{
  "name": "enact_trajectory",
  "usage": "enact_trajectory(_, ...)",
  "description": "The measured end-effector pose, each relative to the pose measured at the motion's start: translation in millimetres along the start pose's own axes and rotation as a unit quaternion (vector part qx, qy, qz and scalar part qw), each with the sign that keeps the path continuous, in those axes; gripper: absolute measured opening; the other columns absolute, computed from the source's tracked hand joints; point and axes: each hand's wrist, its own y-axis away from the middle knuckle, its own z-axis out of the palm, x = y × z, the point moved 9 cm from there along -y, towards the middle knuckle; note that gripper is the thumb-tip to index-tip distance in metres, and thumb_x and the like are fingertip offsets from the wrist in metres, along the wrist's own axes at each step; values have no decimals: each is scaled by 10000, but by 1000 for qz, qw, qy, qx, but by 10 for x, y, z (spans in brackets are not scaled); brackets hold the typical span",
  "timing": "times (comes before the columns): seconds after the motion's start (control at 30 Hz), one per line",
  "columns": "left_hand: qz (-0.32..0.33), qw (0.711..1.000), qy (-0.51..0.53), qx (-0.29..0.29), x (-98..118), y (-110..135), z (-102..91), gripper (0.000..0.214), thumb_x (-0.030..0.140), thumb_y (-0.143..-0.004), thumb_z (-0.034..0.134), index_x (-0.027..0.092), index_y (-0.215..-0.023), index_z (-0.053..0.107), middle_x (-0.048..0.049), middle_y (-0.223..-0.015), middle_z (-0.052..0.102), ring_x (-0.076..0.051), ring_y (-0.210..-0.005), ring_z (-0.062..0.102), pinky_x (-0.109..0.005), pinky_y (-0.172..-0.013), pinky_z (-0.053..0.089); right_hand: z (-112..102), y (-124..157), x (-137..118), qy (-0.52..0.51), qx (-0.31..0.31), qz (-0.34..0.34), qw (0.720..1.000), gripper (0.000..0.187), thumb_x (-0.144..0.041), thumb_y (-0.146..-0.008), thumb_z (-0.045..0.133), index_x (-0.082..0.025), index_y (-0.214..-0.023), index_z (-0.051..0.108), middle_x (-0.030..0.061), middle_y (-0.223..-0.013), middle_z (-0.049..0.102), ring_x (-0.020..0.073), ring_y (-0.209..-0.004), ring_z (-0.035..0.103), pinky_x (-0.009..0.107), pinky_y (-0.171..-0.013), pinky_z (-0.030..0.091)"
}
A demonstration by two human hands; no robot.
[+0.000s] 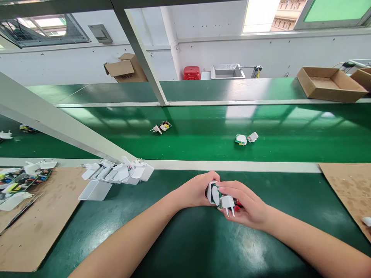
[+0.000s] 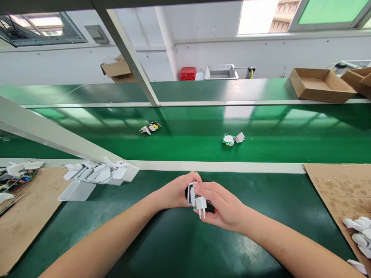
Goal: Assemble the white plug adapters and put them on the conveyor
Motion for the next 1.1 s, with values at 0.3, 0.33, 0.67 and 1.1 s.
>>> enact_trajectory(0.3,-24,1000,-7,8,3,-5,-13,512,399,-744,907,233,-1068,547,15,-931,662,-152,-762,564,-248,-624,403,-22,-54,-51,17,-9,-10,1000,755,-131,-964,772,-204,-1646,455,200,-1446,682,270,-1262,739,360,-1014,661)
enact_trajectory(0.33,-26,1000,-10,11,-3,-3,-13,516,397,-742,907,234,-1074,546,16,-930,660,-152,-760,561,-249,-625,402,-23,-57,-56,19,-9,-12,1000,753,-129,-965,770,-202,-1645,454,203,-1449,680,271,-1267,736,363,-1019,659)
enact_trajectory(0.67,-33,999,-29,18,-1,7,-22,502,406,-754,889,233,-1083,552,7,-959,682,-160,-776,592,-262,-646,422,15,-61,-11,19,-31,0,999,714,-160,-990,747,-219,-1633,445,186,-1407,695,269,-1256,731,380,-1010,663)
enact_trajectory(1.1,-8,996,60,67,-28,17,-96,655,554,-732,960,232,-1125,546,-14,-1022,659,-169,-824,580,-290,-713,460,21,-75,197,106,-36,110,988,975,-438,-916,861,-247,-1708,326,201,-1517,536,376,-1387,584,569,-1145,608)
